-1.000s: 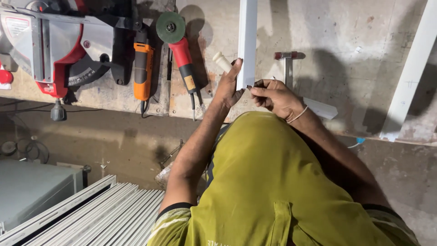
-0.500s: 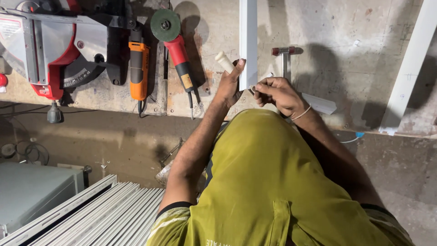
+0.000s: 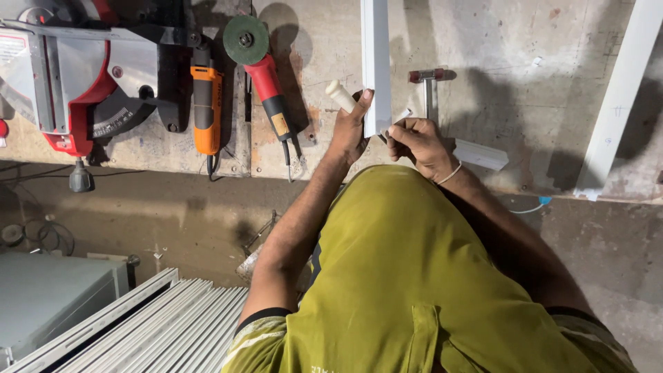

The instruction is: Measure, fit, and hammer metal frame components together.

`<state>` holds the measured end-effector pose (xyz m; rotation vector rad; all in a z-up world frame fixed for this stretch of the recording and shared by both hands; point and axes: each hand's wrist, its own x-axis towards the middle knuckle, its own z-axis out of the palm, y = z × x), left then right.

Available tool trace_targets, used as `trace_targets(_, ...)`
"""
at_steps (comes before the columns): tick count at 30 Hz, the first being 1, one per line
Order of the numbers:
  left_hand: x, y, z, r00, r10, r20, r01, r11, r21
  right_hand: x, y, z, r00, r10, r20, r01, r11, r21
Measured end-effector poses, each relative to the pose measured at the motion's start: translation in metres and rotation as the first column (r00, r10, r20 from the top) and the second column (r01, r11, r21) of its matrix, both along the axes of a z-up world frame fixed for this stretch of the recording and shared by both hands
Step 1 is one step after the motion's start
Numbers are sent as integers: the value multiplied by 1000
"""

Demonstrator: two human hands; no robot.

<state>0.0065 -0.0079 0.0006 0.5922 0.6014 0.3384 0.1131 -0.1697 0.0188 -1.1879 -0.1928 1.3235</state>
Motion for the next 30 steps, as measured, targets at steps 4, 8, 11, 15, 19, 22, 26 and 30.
trace_targets(4, 1, -2, -6, 996, -13, -84, 14, 1000, 15, 0, 1, -6, 997, -6, 73, 4, 1000, 24)
trace_targets(8, 10, -16, -12, 987, -88, -135, 98, 993, 70, -14, 7, 11, 914, 169, 370, -187, 982, 11)
trace_targets(11, 10, -11, 2, 999, -35, 24, 35, 999, -27, -5, -2, 2, 923, 234, 306, -257, 966, 37)
trace_targets(15, 5, -6, -4, 997, -35, 63, 39, 997, -71, -7, 2, 44, 969, 184, 164, -198, 977, 77)
trace_targets(19, 5, -5, -2, 994, -79, 70, 83, 995, -53, -5, -1, 39, 968, -61, -245, 58, 998, -22)
trace_targets(22, 8, -8, -5, 996, -72, 57, 77, 993, -92, -4, -2, 17, 999, 26, -29, -25, 1000, 17)
trace_targets(26, 5, -11, -16, 996, -74, 56, 81, 989, -126, 3, -3, -42, 949, 223, 223, -226, 974, -14)
trace_targets(30, 11, -3, -21, 997, -73, 35, 77, 989, -123, 11, 8, 2, 947, 45, 317, -75, 994, 84)
